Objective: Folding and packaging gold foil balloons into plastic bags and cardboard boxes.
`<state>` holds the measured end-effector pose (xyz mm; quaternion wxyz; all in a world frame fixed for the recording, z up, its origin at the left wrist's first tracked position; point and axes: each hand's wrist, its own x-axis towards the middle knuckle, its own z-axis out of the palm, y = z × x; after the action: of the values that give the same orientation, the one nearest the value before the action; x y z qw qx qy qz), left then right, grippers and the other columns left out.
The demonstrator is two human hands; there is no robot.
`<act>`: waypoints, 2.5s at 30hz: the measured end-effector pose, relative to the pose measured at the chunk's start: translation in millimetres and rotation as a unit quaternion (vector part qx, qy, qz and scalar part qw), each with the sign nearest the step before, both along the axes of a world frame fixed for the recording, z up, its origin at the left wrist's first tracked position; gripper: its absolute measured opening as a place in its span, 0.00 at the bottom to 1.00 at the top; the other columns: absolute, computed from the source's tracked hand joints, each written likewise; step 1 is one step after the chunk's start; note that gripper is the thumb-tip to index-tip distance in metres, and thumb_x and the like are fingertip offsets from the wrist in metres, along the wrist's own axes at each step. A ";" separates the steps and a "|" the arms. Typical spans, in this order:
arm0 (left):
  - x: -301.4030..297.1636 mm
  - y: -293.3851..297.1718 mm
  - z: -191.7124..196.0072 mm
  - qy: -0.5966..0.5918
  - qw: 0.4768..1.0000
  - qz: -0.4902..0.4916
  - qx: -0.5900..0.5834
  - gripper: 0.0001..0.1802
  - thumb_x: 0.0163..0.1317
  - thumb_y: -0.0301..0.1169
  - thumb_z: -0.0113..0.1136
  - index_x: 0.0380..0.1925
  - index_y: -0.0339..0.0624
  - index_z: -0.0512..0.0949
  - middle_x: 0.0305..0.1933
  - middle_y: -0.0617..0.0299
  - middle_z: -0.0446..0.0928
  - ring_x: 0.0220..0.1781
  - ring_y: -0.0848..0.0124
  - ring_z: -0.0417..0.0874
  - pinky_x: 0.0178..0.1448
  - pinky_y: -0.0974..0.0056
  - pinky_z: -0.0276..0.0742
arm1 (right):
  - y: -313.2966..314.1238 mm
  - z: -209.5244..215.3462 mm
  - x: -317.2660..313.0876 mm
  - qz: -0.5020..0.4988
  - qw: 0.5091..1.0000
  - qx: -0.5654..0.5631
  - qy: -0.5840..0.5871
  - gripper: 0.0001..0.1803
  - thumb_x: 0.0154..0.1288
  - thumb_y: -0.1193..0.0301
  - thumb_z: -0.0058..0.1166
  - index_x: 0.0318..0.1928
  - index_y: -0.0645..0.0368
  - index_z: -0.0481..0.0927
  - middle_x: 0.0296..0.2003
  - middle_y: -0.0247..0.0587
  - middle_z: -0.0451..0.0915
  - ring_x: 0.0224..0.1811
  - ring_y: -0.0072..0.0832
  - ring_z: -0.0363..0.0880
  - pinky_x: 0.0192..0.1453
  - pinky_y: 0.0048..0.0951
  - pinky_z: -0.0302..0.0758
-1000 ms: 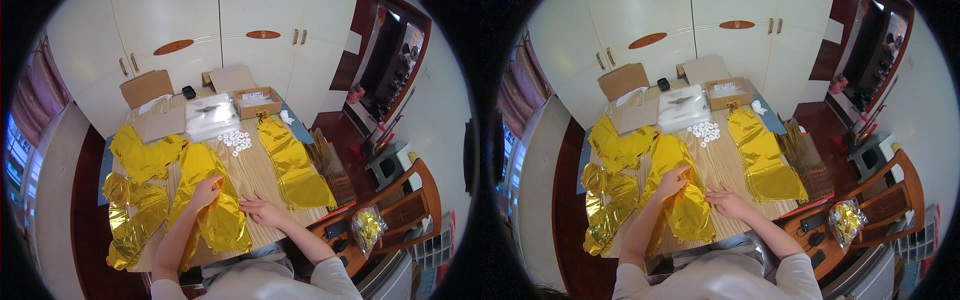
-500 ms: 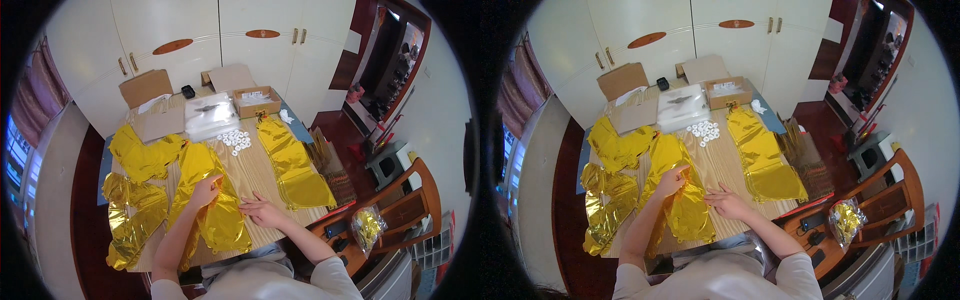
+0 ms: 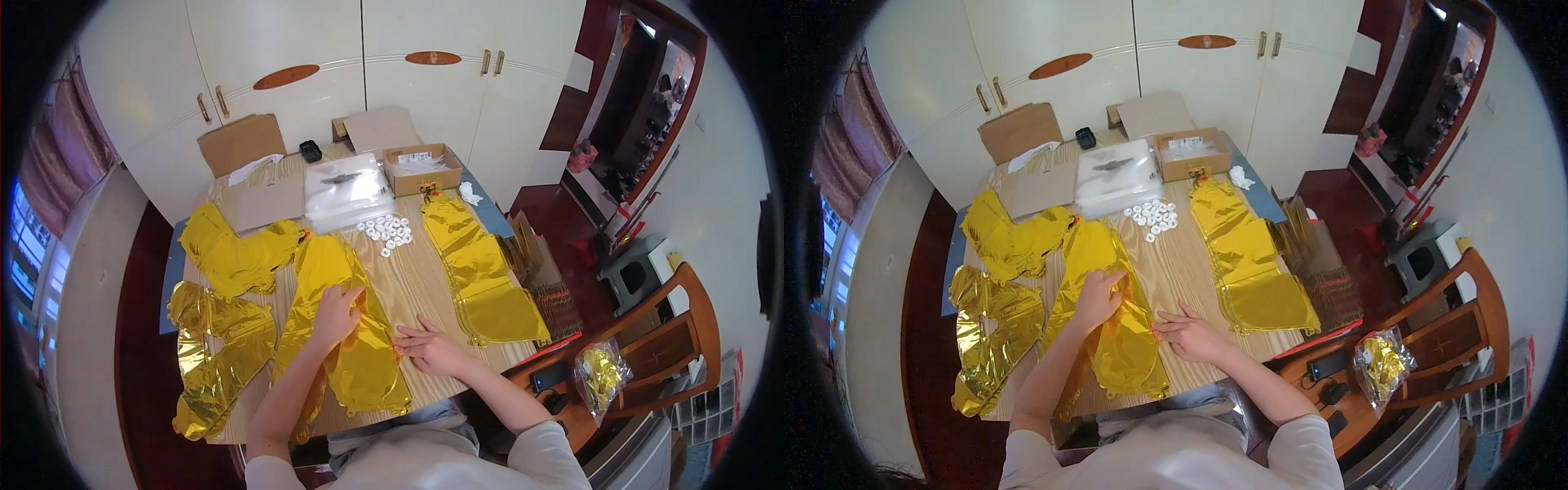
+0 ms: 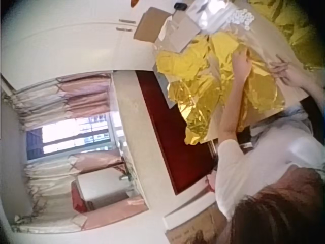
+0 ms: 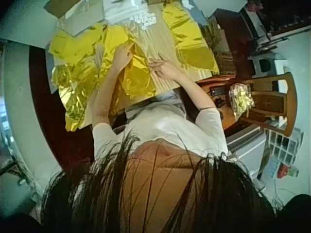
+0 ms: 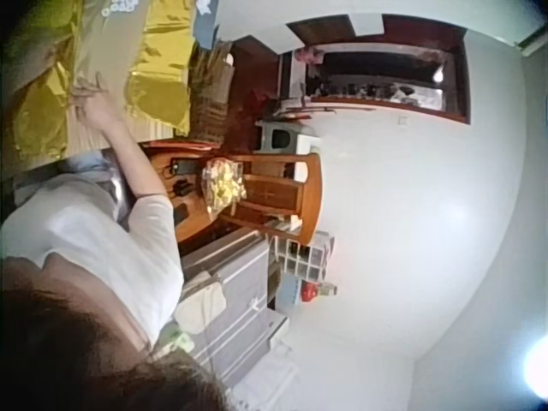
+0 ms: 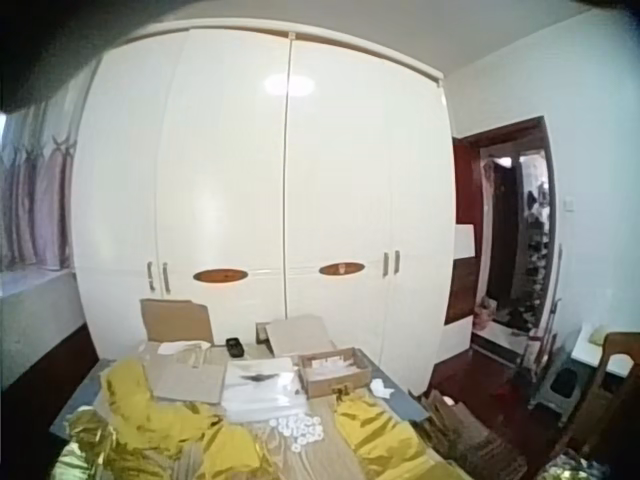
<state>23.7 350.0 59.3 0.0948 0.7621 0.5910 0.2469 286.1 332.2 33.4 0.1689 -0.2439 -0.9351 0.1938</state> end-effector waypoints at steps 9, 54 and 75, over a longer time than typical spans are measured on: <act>39.0 -28.3 -10.6 0.149 0.962 -0.196 0.119 0.23 0.59 0.39 0.57 0.52 0.39 0.76 0.61 0.53 0.72 0.65 0.59 0.70 0.63 0.50 0.65 | -0.4 3.5 0.0 -0.002 1.000 0.008 -0.019 0.18 0.57 0.75 0.49 0.47 0.53 0.85 0.56 0.33 0.80 0.67 0.30 0.68 0.76 0.52 0.50; -3.8 87.8 -21.8 0.243 0.968 -0.014 0.066 0.27 0.53 0.51 0.57 0.39 0.37 0.82 0.44 0.60 0.79 0.50 0.67 0.76 0.50 0.58 0.66 | 2.4 -0.9 0.4 0.004 1.000 -0.012 0.011 0.17 0.55 0.77 0.51 0.45 0.53 0.85 0.54 0.31 0.81 0.66 0.30 0.70 0.76 0.51 0.50; 7.7 96.2 -0.2 0.361 0.911 -0.020 -0.199 0.75 0.32 0.80 0.57 0.68 0.27 0.56 0.78 0.47 0.43 0.80 0.55 0.39 0.75 0.44 0.43 | 60.5 19.4 -23.3 0.065 0.994 0.083 0.033 0.15 0.54 0.76 0.53 0.42 0.55 0.85 0.51 0.32 0.82 0.59 0.30 0.75 0.64 0.37 0.66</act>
<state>31.4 446.1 59.1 0.0301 0.7764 0.6062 -0.1699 262.9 392.7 52.8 0.2063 -0.1616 -0.9557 0.1337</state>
